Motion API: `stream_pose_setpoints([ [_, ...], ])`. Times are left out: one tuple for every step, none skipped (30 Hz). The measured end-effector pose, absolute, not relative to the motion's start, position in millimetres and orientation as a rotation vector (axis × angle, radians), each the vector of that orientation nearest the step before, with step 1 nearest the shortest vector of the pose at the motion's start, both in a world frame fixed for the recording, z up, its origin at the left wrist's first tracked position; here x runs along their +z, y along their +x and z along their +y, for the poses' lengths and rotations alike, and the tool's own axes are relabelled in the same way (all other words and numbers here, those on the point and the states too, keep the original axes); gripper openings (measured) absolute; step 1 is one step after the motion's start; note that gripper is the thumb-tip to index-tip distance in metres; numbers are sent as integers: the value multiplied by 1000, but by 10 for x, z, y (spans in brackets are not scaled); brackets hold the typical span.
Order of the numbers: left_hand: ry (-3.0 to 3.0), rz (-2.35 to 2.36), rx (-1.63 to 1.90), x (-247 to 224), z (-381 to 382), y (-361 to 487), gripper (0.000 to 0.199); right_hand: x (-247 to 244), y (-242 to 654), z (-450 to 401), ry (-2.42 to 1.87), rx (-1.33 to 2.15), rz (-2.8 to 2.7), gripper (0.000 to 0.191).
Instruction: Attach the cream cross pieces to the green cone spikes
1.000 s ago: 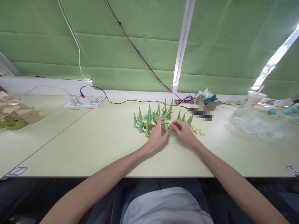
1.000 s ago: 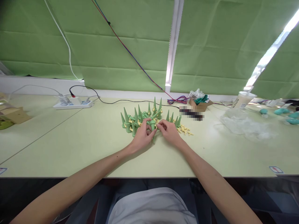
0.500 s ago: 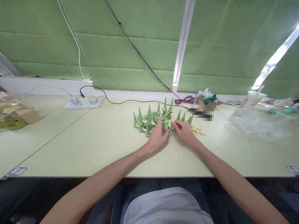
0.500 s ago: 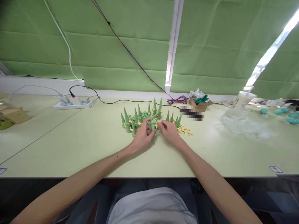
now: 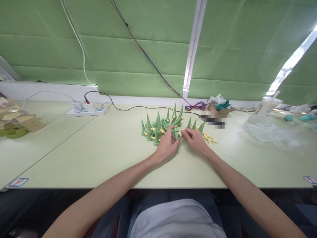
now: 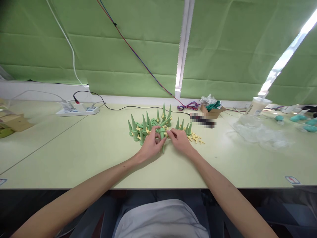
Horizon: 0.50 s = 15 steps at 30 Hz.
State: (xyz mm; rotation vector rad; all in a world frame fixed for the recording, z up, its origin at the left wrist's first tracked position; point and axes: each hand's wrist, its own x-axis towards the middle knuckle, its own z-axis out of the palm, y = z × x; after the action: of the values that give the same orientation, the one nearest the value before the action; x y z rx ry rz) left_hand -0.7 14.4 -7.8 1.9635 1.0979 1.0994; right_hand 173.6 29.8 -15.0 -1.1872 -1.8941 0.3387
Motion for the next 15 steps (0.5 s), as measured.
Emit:
stream_pose_setpoints([
  [1965,1097,1095,-78,144,-6,47,-153,1736,304,-1193,340,-1896,46],
  [1965,1095,1091,-77,142,-6,47,-157,1736,310,-1201,347,-1894,48],
  [1965,1091,1088,-77,141,-5,46,-160,1734,315,-1211,359,-1889,50],
  [1965,1087,1086,-77,140,-4,46,-161,1733,319,-1224,373,-1883,51],
  [1965,1085,1085,-77,139,-4,46,-161,1730,321,-1237,385,-1878,53],
  [1964,1087,1086,-76,139,-4,46,-158,1727,320,-1248,393,-1872,53],
  [1964,1092,1090,-75,140,-4,45,-152,1724,317,-1254,396,-1865,54],
  [1964,1100,1096,-74,141,-5,45,-145,1721,311,-1254,395,-1856,53],
  [1964,1108,1104,-73,143,-6,45,-138,1719,304,-1247,396,-1847,50],
  [1964,1116,1112,-71,144,-7,46,-131,1717,297,-1234,401,-1837,46],
  [1964,1122,1116,-69,145,-9,46,-125,1716,290,-1219,409,-1826,41],
  [1964,1125,1117,-68,146,-10,47,-121,1716,284,-1204,422,-1818,36],
  [1962,1127,1116,-66,146,-11,47,-120,1717,281,-1190,438,-1815,31],
  [1958,1129,1115,-66,146,-11,47,-121,1718,279,-1178,454,-1817,28],
  [1954,1131,1115,-67,146,-11,47,-124,1719,278,-1169,468,-1825,27],
])
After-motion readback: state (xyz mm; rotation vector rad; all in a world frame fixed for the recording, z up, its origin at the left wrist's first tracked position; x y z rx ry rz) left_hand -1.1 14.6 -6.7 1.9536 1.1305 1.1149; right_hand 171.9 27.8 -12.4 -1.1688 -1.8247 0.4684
